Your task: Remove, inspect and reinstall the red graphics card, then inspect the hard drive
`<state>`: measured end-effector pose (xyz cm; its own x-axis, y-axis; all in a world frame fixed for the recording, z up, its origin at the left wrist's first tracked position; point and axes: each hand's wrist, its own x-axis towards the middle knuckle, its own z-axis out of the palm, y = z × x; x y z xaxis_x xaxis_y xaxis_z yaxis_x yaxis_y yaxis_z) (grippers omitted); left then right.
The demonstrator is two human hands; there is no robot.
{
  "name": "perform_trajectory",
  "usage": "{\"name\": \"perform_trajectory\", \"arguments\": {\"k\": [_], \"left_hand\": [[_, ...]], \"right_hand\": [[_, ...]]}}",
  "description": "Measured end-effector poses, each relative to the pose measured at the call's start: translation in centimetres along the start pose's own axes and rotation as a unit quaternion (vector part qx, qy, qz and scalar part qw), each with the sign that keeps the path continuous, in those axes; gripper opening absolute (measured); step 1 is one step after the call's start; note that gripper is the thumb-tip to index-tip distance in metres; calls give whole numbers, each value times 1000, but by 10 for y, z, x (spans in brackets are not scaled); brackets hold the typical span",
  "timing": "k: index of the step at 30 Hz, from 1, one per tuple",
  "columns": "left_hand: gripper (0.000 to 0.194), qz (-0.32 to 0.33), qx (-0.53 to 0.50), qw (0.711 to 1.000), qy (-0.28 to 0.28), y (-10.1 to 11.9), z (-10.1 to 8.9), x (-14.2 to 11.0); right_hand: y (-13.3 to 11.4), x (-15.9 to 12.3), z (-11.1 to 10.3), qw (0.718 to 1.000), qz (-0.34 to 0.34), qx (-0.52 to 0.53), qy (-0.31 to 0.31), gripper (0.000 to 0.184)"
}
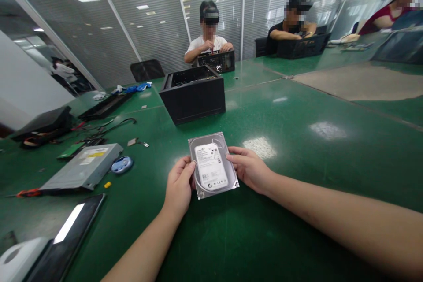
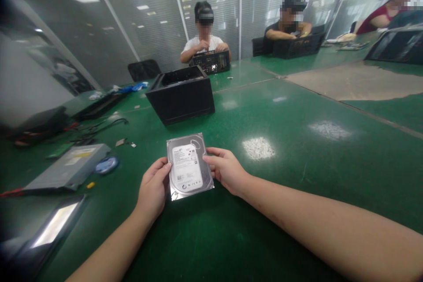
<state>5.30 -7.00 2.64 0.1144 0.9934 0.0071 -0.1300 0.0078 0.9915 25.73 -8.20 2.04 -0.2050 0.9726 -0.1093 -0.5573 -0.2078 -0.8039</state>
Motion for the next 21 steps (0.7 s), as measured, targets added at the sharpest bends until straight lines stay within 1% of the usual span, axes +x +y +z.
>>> {"name": "perform_trajectory", "arguments": {"k": [5,15,21], "left_hand": [[25,-1,-3,1000,1,1,1,-1],[22,-1,-18,1000,-8,0,0,-1],[22,2,-22,1000,-7,-2,0,-1]], "right_hand": [[2,1,2,1000,-8,1,-4,33],[8,3,-3,999,-31,-26,-15,31],[6,2,-1,999,-33,0,-33,32]]}}
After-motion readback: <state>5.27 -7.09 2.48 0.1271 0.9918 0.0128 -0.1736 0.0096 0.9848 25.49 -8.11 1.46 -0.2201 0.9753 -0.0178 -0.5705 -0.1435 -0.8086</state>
